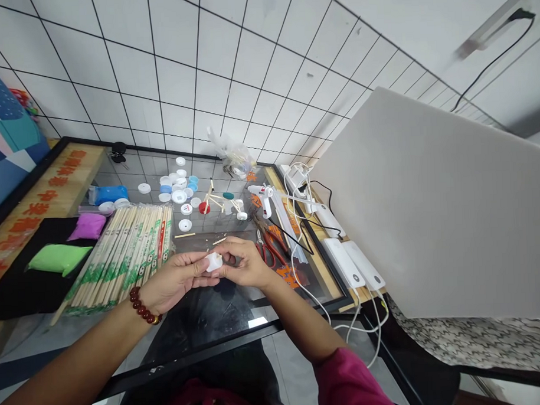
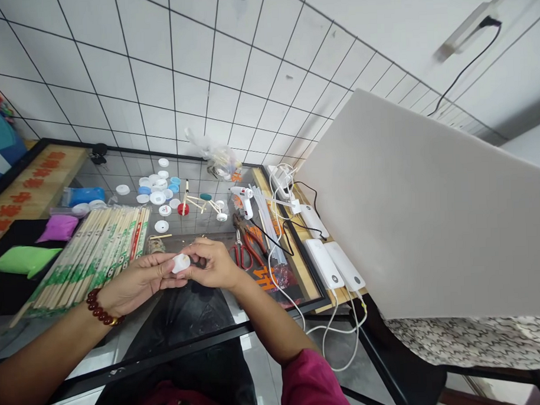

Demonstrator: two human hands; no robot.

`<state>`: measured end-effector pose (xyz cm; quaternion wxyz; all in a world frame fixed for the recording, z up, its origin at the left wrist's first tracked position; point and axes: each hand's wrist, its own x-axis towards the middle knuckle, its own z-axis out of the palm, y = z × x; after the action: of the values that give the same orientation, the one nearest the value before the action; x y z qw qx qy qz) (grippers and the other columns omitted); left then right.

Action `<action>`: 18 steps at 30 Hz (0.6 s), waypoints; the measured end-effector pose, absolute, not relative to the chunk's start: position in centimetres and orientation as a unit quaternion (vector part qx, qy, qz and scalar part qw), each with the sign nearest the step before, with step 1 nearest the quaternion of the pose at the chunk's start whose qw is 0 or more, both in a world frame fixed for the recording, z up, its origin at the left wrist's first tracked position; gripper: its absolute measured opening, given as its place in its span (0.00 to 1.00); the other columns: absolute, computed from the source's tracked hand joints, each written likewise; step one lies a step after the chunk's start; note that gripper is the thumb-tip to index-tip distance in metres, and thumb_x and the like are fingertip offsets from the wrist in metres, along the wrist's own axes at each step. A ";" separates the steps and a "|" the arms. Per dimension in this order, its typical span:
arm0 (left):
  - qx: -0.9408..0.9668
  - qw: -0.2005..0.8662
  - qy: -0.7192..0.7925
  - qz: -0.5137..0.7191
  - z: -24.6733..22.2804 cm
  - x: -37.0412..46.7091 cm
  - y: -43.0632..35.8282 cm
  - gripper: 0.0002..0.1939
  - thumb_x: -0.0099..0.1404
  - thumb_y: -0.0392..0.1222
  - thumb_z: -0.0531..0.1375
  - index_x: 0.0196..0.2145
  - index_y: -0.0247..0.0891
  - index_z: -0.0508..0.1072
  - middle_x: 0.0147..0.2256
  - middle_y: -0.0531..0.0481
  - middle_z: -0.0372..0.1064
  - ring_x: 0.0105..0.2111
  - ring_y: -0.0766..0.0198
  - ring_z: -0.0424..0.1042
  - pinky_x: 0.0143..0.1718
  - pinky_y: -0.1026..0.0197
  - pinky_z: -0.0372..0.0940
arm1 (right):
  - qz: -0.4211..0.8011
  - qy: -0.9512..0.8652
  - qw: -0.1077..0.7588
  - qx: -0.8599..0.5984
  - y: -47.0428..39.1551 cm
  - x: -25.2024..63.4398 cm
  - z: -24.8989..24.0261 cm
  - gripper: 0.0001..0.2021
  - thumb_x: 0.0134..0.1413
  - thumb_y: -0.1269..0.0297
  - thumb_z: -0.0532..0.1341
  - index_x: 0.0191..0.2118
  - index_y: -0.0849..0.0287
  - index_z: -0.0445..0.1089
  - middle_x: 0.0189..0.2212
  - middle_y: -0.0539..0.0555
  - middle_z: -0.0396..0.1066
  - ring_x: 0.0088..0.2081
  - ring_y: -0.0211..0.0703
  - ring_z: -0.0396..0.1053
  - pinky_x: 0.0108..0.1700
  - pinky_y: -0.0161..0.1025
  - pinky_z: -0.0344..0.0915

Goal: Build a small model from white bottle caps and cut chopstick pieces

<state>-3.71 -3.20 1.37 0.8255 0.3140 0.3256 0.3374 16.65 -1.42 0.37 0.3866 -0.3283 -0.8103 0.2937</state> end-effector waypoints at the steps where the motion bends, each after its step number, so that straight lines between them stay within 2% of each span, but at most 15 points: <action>1: 0.301 0.829 0.328 0.338 1.3 -3.6 -3.2 0.16 0.54 0.45 0.73 0.39 0.36 0.83 0.38 0.42 0.81 0.36 0.60 0.79 0.42 0.58 0.75 | 0.291 -0.811 0.382 -0.334 -1.4 16.7 0.3 0.22 0.56 0.45 0.66 0.42 0.61 0.75 0.27 0.49 0.64 0.29 0.35 0.62 0.31 0.33 0.64; 5: 0.248 0.832 0.359 0.344 1.1 -3.5 -3.0 0.12 0.57 0.46 0.72 0.36 0.36 0.82 0.35 0.43 0.81 0.36 0.59 0.80 0.41 0.58 0.76 | 0.294 -0.801 0.393 -0.342 -1.4 16.6 0.5 0.27 0.56 0.44 0.66 0.54 0.60 0.71 0.35 0.53 0.68 0.30 0.36 0.64 0.34 0.34 0.67; 7: 0.246 0.825 0.376 0.341 1.2 -3.5 -2.9 0.13 0.59 0.48 0.70 0.35 0.36 0.81 0.34 0.43 0.81 0.36 0.58 0.80 0.40 0.58 0.76 | 0.303 -0.799 0.397 -0.334 -1.4 16.6 0.8 0.27 0.58 0.46 0.65 0.56 0.58 0.69 0.40 0.55 0.70 0.32 0.36 0.66 0.37 0.35 0.69; 10: 0.263 0.810 0.393 0.348 1.6 -3.6 -2.8 0.13 0.59 0.48 0.70 0.35 0.35 0.80 0.34 0.43 0.81 0.34 0.57 0.81 0.38 0.59 0.76 | 0.323 -0.799 0.403 -0.309 -1.4 16.7 1.2 0.20 0.63 0.51 0.62 0.53 0.60 0.72 0.43 0.58 0.72 0.34 0.36 0.70 0.41 0.36 0.71; 14: 0.270 0.788 0.411 0.371 1.9 -3.7 -2.5 0.15 0.60 0.50 0.68 0.35 0.34 0.80 0.33 0.42 0.81 0.31 0.61 0.79 0.33 0.63 0.75 | 0.328 -0.796 0.410 -0.300 -1.2 16.7 1.0 0.19 0.64 0.52 0.61 0.52 0.60 0.73 0.42 0.58 0.75 0.38 0.37 0.74 0.45 0.37 0.71; 18: 0.293 0.771 0.439 0.356 2.1 -3.6 -2.6 0.19 0.62 0.54 0.66 0.32 0.32 0.79 0.27 0.43 0.78 0.27 0.64 0.77 0.28 0.66 0.72 | 0.305 -0.789 0.421 -0.327 -1.3 16.3 0.6 0.15 0.62 0.53 0.63 0.47 0.59 0.76 0.36 0.55 0.77 0.32 0.36 0.73 0.40 0.35 0.71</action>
<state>-3.62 -2.58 2.06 0.7712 0.2931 0.4392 0.3556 16.30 -1.29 0.65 0.4213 -0.3267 -0.7893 0.3047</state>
